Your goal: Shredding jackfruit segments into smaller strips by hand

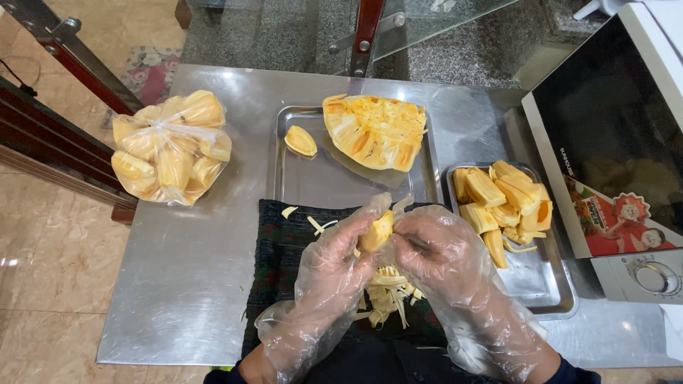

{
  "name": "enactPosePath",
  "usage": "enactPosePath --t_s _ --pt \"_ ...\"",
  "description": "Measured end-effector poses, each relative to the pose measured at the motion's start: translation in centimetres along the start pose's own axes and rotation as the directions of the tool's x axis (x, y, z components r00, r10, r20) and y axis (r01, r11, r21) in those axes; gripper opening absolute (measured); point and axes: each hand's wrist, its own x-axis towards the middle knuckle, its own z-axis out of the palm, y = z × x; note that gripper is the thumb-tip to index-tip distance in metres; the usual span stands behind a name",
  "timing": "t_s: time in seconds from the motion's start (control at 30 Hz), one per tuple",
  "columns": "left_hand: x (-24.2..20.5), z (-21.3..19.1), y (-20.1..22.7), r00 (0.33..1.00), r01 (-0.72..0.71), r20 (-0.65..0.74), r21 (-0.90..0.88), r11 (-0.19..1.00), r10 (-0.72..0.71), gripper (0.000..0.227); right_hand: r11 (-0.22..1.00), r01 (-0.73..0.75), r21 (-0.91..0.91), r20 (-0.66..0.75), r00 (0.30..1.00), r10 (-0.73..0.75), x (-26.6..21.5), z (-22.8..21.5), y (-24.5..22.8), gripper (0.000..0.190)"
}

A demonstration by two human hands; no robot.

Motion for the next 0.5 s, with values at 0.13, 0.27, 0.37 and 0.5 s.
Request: enactPosePath --t_s 0.13,0.27,0.37,0.5 --pt "-0.1 0.1 0.4 0.993 0.119 0.009 -0.082 0.99 -0.119 0.047 1.0 -0.019 0.022 -0.028 0.999 0.019 0.6 0.4 0.2 0.015" --pt "-0.7 0.0 -0.9 0.958 0.287 0.031 -0.054 0.956 -0.286 0.053 0.99 -0.045 0.131 -0.031 0.998 0.05 1.9 0.2 -1.2 0.017" --pt "-0.2 -0.6 -0.3 0.962 0.269 0.046 -0.022 0.963 -0.268 0.055 0.997 -0.004 0.074 -0.024 1.0 0.006 1.5 0.3 -0.7 0.023" --pt "2.9 -1.6 5.1 0.856 0.508 0.12 -0.004 0.861 -0.504 0.064 0.997 0.075 -0.007 -0.008 0.997 -0.075 0.6 0.4 0.9 0.03"
